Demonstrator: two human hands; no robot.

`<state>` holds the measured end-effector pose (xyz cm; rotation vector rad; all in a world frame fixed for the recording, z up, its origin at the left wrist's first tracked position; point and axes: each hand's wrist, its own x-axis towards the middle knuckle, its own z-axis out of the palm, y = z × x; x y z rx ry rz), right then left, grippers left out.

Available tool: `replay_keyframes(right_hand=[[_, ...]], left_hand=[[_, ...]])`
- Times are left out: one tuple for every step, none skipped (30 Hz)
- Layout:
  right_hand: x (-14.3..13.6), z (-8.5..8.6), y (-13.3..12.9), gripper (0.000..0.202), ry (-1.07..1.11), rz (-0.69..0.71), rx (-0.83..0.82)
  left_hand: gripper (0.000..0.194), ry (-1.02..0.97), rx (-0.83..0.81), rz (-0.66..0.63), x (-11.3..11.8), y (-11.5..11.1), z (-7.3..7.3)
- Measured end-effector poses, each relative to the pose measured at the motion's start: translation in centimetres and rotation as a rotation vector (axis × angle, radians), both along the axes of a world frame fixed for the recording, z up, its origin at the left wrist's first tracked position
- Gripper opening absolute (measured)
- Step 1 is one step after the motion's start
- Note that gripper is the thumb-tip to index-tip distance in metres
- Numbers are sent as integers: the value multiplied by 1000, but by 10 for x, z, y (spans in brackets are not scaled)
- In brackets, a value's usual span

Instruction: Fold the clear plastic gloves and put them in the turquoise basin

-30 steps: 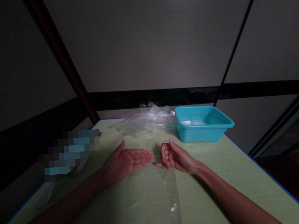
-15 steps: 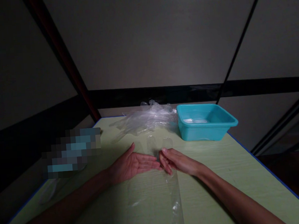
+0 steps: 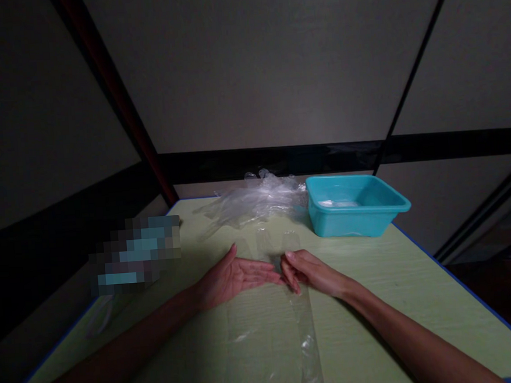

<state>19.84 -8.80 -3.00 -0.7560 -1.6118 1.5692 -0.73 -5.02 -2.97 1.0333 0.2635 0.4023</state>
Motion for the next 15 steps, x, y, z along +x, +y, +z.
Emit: replay_keyframes(right_hand=[[0,0,-1,53,42,4,-18],[0,1,-1,52,87,12,-36],[1,2,-2,51,133,28,-53],[1,4,-3,51,173,54,-78],[2,5,-4,50,204,91,-110],[3,7,-6,50,223,144,-149],[4,8,-7,50,228,215,-194],[6,9,-9,50,222,297,-247],[7,9,-10,51,207,381,-301],[8,8,-11,51,191,462,-350],[8,7,-13,52,178,537,-390],[9,6,-14,53,170,604,-420],[9,5,-15,54,168,663,-440],[8,3,-15,56,171,716,-450],[7,3,-16,57,175,766,-453]], left_hand=[[75,-4,-2,1,0,0,0],[75,-7,-5,2,1,0,0],[75,-7,-9,2,1,1,0],[75,-7,-14,1,1,1,1],[75,-6,-18,-2,1,1,1],[75,-5,-23,-6,1,2,1],[75,-7,-28,-10,1,2,2],[75,-10,-32,-14,0,2,2],[75,-14,-36,-18,0,2,2],[75,-21,-40,-23,0,2,2],[76,-26,-44,-29,-1,3,3],[76,-31,-48,-36,-1,3,3],[76,-33,-51,-42,-1,3,3],[75,-32,-54,-48,-2,4,3],[75,-30,-56,-53,-2,4,3]])
